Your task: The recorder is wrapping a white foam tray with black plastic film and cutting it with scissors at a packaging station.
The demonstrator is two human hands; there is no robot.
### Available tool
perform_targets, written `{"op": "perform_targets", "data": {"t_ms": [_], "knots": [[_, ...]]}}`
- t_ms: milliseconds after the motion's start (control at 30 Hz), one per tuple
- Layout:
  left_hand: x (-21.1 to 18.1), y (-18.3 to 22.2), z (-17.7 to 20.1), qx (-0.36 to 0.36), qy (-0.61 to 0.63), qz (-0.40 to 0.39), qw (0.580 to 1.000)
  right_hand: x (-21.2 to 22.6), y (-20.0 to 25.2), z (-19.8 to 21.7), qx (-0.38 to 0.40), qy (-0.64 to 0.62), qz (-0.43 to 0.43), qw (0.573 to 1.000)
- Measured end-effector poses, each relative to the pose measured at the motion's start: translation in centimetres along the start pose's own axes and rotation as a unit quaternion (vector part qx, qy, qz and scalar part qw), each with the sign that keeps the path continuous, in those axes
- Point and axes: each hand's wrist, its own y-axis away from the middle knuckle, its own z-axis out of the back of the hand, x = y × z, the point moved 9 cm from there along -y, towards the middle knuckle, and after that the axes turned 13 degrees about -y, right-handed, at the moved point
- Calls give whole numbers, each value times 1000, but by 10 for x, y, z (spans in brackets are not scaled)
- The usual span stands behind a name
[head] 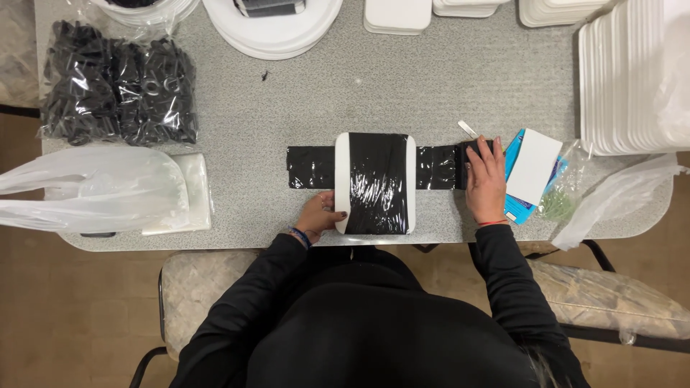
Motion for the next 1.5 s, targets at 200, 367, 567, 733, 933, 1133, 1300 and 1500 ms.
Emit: {"op": "perform_targets", "data": {"t_ms": [200,367,567,733,933,1133,1300,1500], "knots": [[-11,10,-3,-14,-16,-3,1000,2,0,0,2,2,-1,1000],[9,-7,0,-36,-28,-39,998,0,0,-2,6,-1,-2,1000],[-7,-6,35,-260,-334,-136,896,3,-1,0,7,-4,-3,1000],[-18,-24,119,-408,-301,-159,847,3,0,-1,4,-16,0,1000],[-60,-2,162,-463,-330,16,823,3,1,-2,4,-6,3,1000],[-57,-11,150,-454,-337,58,823,5,0,0,4,-6,6,1000],[-49,-30,153,-468,-345,17,813,0,1,-2,6,-7,2,1000],[-38,-35,152,-441,-106,-84,887,4,-1,0,11,-11,-2,1000]]}}
